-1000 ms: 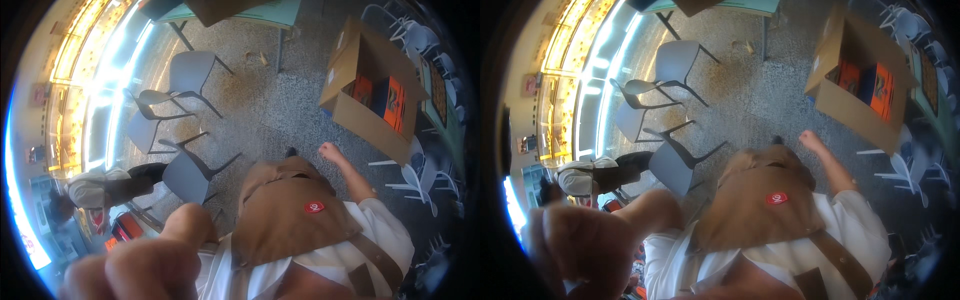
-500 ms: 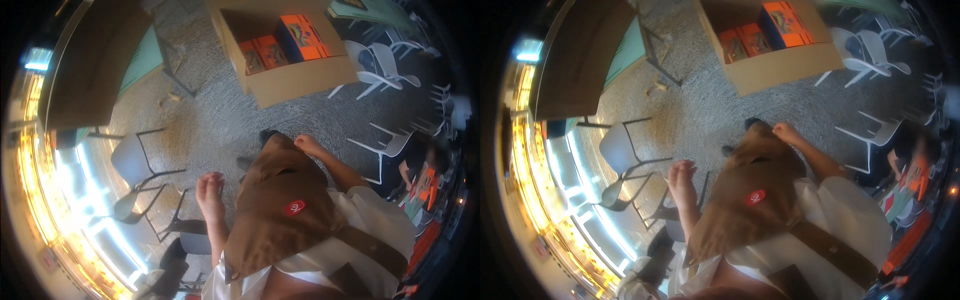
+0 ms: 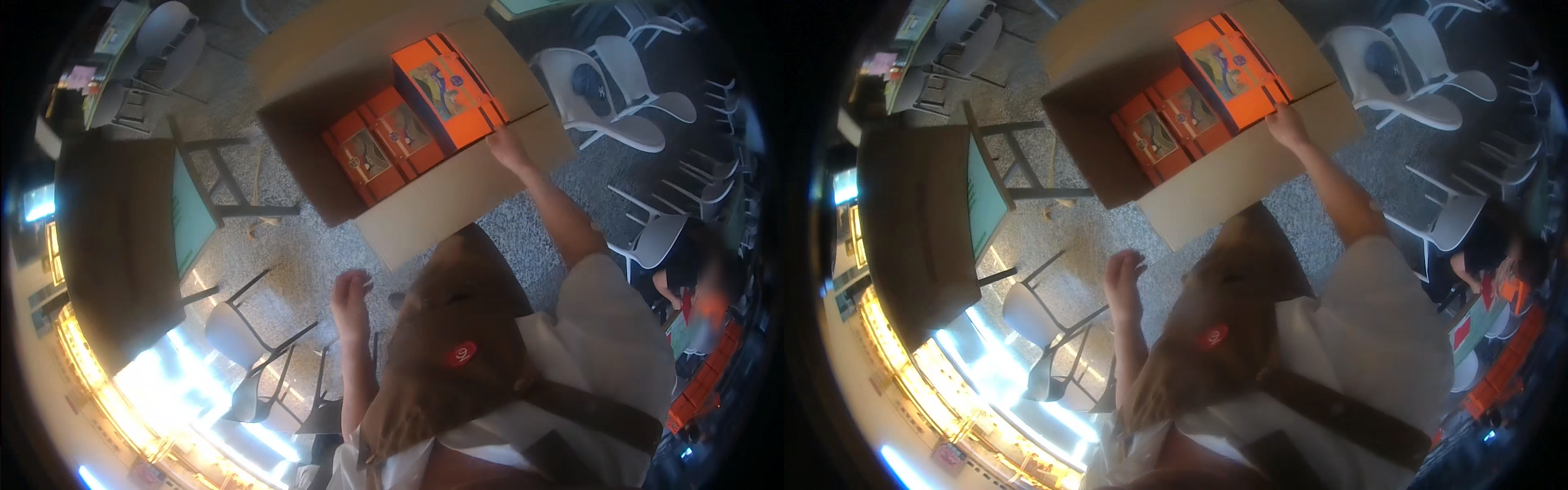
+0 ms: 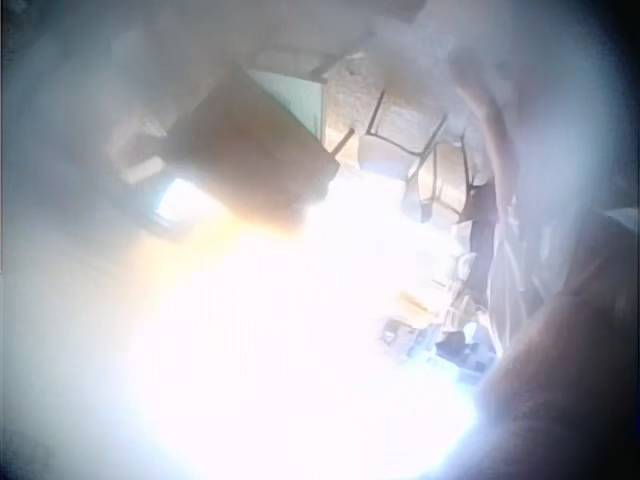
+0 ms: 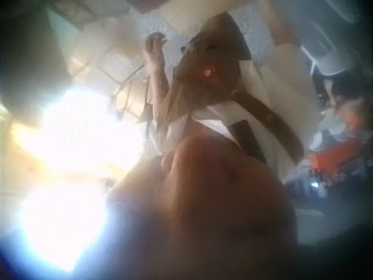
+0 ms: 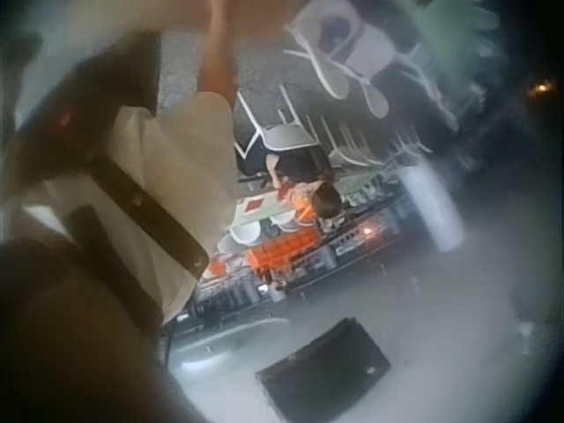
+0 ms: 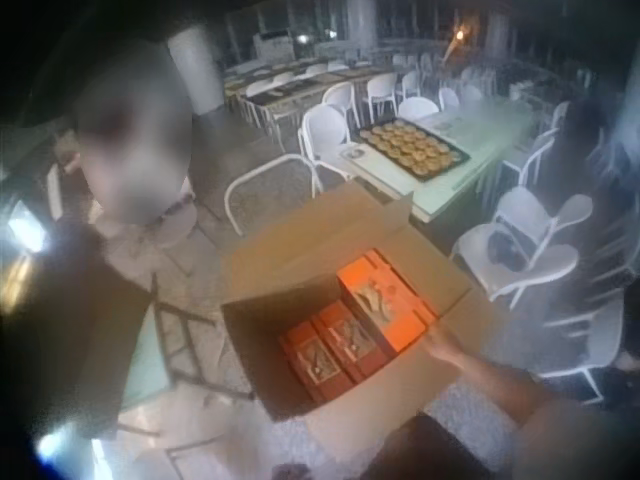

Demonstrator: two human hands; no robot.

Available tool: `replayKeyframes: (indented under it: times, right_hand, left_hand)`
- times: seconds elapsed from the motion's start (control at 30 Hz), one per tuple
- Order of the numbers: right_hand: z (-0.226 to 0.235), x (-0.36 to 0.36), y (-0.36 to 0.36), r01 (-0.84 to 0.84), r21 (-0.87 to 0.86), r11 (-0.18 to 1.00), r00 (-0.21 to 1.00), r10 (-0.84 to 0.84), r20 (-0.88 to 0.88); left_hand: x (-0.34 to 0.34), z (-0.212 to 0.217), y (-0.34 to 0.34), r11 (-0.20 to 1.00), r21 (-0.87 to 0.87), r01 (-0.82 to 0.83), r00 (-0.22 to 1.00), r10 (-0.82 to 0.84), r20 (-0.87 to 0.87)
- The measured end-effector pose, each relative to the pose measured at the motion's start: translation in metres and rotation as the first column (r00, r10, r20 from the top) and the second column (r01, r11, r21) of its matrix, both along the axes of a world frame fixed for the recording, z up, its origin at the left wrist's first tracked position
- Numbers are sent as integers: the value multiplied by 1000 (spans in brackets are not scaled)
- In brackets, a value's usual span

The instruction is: The person assembles small orange and red paper boxes by folding flaps and tucking them into slots. They retrieve flat-packed boxes from a cardboard container, fold them into shape, and place the finished boxes into a larger orange gift bag on the table.

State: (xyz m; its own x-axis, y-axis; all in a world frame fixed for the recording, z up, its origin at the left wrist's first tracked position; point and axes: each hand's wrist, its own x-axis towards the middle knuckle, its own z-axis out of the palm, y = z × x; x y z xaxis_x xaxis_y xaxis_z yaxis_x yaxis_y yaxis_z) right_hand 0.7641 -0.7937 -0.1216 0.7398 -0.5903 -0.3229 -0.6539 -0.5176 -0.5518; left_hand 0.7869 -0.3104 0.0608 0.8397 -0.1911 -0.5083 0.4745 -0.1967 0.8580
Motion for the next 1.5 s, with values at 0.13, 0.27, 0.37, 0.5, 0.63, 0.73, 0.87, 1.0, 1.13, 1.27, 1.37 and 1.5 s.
replayKeyframes:
  times: [0.13, 0.27, 0.37, 0.5, 0.63, 0.73, 0.87, 1.0, 1.13, 1.27, 1.37, 1.5]
  right_hand:
    - [-25, 65, -44, -96, -171, 981, 980, 124, 159]
    - [-39, 108, -58, -80, -79, 994, 996, 77, -40]
    - [-43, 122, -60, -66, -98, 993, 993, 55, -104]
    - [-19, 133, -59, -63, 75, 995, 968, 79, -239]
    - [-2, 134, -43, -59, 428, 902, 991, 104, -83]
    - [-32, 130, -34, -35, 608, 793, 998, -7, 67]
    - [-42, 138, -32, 95, 752, 653, 990, -140, -3]
    - [-13, 150, -42, 73, 750, 657, 997, -44, -59]
    - [36, 155, -34, -36, 773, 633, 999, 10, 38]
    - [106, 153, -14, -146, 682, 716, 985, 167, 36]
    - [111, 127, 6, -253, 708, 659, 959, 75, 274]
    - [159, 118, 33, -238, 687, 687, 968, 114, 222]
  left_hand:
    - [53, -42, -103, 976, 55, 209, 977, -205, -63]
    - [94, -97, -174, 846, 329, 420, 894, -449, 12]
    - [118, -128, -219, 832, 302, 466, 870, -493, 16]
    - [136, -159, -265, 829, 295, 476, 873, -486, -41]
    - [132, -251, -269, 939, -110, 327, 929, -341, -144]
    - [140, -242, -286, 925, -333, 182, 906, -290, -309]
    - [139, -238, -300, 959, -90, 268, 923, -282, -262]
    - [145, -207, -298, 936, -161, 312, 925, -339, -173]
    - [141, -158, -281, 886, 235, 400, 896, -432, 105]
    - [128, -100, -260, 856, 355, 375, 898, -430, 91]
    - [105, -66, -241, 880, 365, 304, 901, -390, 189]
    - [78, -30, -219, 932, 298, 205, 889, -305, 342]
